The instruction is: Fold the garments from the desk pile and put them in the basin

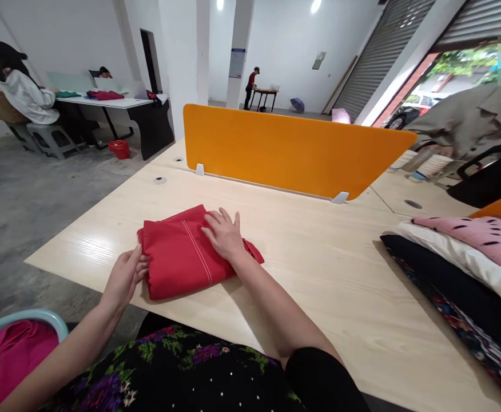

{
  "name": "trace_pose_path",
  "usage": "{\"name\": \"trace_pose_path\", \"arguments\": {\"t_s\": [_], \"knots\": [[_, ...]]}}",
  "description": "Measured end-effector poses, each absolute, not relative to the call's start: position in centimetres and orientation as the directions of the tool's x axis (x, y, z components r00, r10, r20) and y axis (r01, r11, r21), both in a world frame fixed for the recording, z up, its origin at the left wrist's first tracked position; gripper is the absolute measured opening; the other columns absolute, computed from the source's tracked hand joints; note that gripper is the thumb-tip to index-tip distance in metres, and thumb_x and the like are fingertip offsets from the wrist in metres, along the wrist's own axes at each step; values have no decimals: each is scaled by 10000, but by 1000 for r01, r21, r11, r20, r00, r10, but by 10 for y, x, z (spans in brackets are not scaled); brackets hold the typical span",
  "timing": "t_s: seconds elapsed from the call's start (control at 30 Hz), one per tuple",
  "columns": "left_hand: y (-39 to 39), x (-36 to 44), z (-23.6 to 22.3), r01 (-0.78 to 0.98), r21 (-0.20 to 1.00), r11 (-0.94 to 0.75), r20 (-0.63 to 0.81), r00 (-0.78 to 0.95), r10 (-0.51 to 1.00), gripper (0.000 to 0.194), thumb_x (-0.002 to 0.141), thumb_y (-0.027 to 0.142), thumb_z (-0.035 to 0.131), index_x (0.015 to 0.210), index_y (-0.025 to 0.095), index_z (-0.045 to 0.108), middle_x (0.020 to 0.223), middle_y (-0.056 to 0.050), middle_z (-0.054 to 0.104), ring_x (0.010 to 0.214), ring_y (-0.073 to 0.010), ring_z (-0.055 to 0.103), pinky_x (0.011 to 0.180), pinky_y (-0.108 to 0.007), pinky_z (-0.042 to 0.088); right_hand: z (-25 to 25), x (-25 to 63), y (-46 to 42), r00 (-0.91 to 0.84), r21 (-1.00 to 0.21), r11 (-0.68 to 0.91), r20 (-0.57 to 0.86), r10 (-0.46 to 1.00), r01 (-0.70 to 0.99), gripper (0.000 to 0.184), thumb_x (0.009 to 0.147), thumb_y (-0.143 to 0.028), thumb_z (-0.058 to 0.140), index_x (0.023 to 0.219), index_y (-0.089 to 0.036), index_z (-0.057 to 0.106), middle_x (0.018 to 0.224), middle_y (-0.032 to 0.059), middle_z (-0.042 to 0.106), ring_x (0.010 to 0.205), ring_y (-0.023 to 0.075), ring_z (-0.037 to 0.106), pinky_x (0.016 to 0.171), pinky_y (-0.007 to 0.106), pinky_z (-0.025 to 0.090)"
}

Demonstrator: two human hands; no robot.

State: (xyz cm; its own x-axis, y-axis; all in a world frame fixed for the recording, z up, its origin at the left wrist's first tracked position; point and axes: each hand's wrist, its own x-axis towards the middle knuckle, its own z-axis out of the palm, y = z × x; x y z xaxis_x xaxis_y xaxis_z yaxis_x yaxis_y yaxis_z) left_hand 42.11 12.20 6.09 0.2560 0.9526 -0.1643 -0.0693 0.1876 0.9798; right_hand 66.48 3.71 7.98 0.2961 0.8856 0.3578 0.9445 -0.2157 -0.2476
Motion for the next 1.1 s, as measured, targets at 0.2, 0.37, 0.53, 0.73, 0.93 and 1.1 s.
{"name": "trace_pose_path", "arguments": {"t_s": [0.2, 0.37, 0.53, 0.73, 0.93, 1.1], "knots": [[74, 390, 56, 98, 980, 173, -197, 361, 912, 597, 612, 543, 773, 1002, 182, 501, 818, -15, 669, 808, -166, 637, 750, -279, 491, 79, 629, 81, 34, -194, -13, 104, 994, 981, 595, 964, -604, 322, 1469, -300, 399, 1594, 27, 245, 1474, 325, 95, 1136, 649, -6], [67, 395, 53, 236, 970, 58, -163, 455, 876, 439, 718, 553, 668, 926, 201, 509, 727, 29, 591, 725, -157, 586, 682, -271, 455, 56, 622, 104, 61, -190, -69, -47, 997, 979, 654, 963, -623, 246, 1528, -293, 261, 1610, 22, 179, 1478, 328, 78, 1119, 688, 27], [66, 391, 42, 414, 905, -100, -99, 432, 896, 303, 784, 461, 590, 923, 198, 535, 727, 9, 586, 748, -182, 592, 712, -309, 477, 52, 624, 102, 58, -190, -64, -38, 998, 980, 655, 959, -632, 230, 1528, -309, 255, 1609, 5, 173, 1478, 323, 87, 1120, 687, 42], [69, 390, 71, 567, 610, -553, 309, 473, 825, 544, 800, 259, 576, 1315, 165, 428, 1141, -111, 610, 1133, -265, 551, 1001, -469, 431, 49, 622, 101, 55, -164, -62, -47, 997, 984, 648, 965, -614, 230, 1530, -297, 252, 1610, 17, 172, 1477, 330, 90, 1118, 687, 80], [102, 433, 82, 452, 263, -852, 408, 748, 523, 569, 913, 444, 496, 1391, 140, 451, 1472, -158, 438, 1452, -337, 199, 1160, -542, 242, 49, 619, 100, 66, -143, -72, -46, 997, 987, 604, 981, -555, 251, 1530, -301, 249, 1611, 18, 169, 1477, 328, 96, 1114, 686, 110], [123, 440, 47, 646, 190, -739, 105, 735, 670, 896, 784, 762, 467, 1475, 199, 374, 1568, -164, 273, 1441, -451, 144, 1100, -699, 176, 52, 630, 97, 66, -201, -62, 11, 998, 978, 557, 985, -511, 291, 1494, -291, 347, 1593, 26, 243, 1467, 287, 168, 1130, 643, 160]]}}
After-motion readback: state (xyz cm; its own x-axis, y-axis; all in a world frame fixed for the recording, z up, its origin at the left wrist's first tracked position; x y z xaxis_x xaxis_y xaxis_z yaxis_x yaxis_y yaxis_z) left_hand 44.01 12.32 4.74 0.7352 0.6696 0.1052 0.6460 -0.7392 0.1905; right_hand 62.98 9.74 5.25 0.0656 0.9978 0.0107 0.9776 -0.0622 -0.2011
